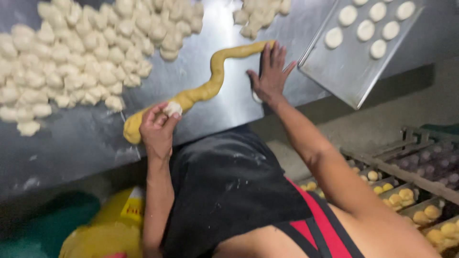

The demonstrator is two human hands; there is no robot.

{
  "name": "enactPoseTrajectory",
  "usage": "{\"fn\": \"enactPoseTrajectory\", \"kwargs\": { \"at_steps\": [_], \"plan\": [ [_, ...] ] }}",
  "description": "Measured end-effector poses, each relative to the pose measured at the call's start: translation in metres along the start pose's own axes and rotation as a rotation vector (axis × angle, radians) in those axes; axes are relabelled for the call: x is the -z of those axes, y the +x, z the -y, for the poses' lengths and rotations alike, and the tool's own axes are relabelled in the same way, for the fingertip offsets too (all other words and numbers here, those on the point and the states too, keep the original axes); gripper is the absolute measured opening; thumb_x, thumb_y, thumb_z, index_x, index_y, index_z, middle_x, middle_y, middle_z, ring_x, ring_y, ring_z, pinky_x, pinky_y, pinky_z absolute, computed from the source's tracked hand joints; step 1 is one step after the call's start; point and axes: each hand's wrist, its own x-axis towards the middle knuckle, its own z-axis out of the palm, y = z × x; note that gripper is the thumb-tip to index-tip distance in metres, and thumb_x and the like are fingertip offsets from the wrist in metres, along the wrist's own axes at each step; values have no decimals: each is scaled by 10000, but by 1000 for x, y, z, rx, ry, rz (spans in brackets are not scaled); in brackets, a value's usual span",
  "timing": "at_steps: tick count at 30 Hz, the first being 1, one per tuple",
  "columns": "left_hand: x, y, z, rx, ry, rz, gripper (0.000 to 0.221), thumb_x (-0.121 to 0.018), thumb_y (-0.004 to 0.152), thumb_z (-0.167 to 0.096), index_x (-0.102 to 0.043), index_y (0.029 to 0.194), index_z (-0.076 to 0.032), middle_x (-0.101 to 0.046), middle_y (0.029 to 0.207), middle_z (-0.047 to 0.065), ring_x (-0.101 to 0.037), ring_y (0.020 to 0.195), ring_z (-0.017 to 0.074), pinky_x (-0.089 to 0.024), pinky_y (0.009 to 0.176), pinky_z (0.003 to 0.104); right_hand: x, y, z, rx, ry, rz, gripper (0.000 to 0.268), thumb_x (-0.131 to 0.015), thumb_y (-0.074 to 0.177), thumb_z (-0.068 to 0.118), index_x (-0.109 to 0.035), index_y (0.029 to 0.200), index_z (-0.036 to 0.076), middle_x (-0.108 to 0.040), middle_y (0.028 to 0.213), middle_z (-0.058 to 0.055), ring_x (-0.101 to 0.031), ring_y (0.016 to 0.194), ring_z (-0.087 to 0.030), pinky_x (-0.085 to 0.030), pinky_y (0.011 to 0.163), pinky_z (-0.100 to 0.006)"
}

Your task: Shaping dough into small buns, filling with yellow dough, placing on trays, scoring, and glazing.

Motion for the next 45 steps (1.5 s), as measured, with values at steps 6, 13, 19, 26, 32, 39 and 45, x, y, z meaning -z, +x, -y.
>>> {"fn": "enactPoseTrajectory", "kwargs": {
  "at_steps": [6,13,19,26,32,39,45],
  "plan": [
    [-31,2,-8,-14,-31,66,313,-709,921,88,-597,1212,53,-675,1117,113,-692,991,173,-611,885,306,-14,-69,-61,300,371,35,516,-645,998,183,-516,1491,104,-495,1563,-171,-344,1520,-404,-163,1231,-657],
    [-84,9,26,40,-39,84,289,-691,936,80,-586,1202,47,-685,1101,132,-701,963,203,-627,857,333,35,-58,-126,-236,639,-226,305,-637,1022,122,-682,1322,90,-742,1217,-148,-757,1123,-290,-579,947,-373],
    [-146,-4,43,105,-33,63,320,-689,924,68,-578,1222,39,-686,1096,122,-711,991,203,-644,841,345,36,-20,-176,231,-24,-343,516,-671,957,242,-614,1382,-45,-617,1414,-271,-561,1325,-437,-332,1072,-630],
    [-165,-13,64,63,-192,-30,508,-685,913,56,-557,1404,35,-697,1173,103,-701,1028,185,-629,882,350,60,47,-151,317,269,-234,262,-721,918,157,-707,1159,54,-711,1111,-118,-659,1063,-337,-340,1005,-624],
    [-156,-36,61,-42,-232,-69,397,-746,903,74,-618,1278,51,-714,1094,112,-713,979,205,-604,889,353,28,96,-82,696,605,-309,299,-822,836,113,-701,1106,72,-734,1098,-83,-655,981,-304,-455,860,-446],
    [-145,-41,50,49,-258,-192,313,-747,873,41,-660,1173,27,-735,1035,110,-736,935,197,-645,835,361,29,100,-79,762,539,-308,204,-826,816,80,-716,988,72,-723,960,-62,-624,859,-290,-502,770,-415],
    [-134,-5,59,-19,-225,-53,291,-747,896,65,-668,1176,65,-739,1020,138,-732,870,201,-648,797,358,51,85,-91,466,113,-87,89,-775,870,59,-746,940,106,-726,931,-93,-675,898,-322,-538,780,-433]
  ]
}}
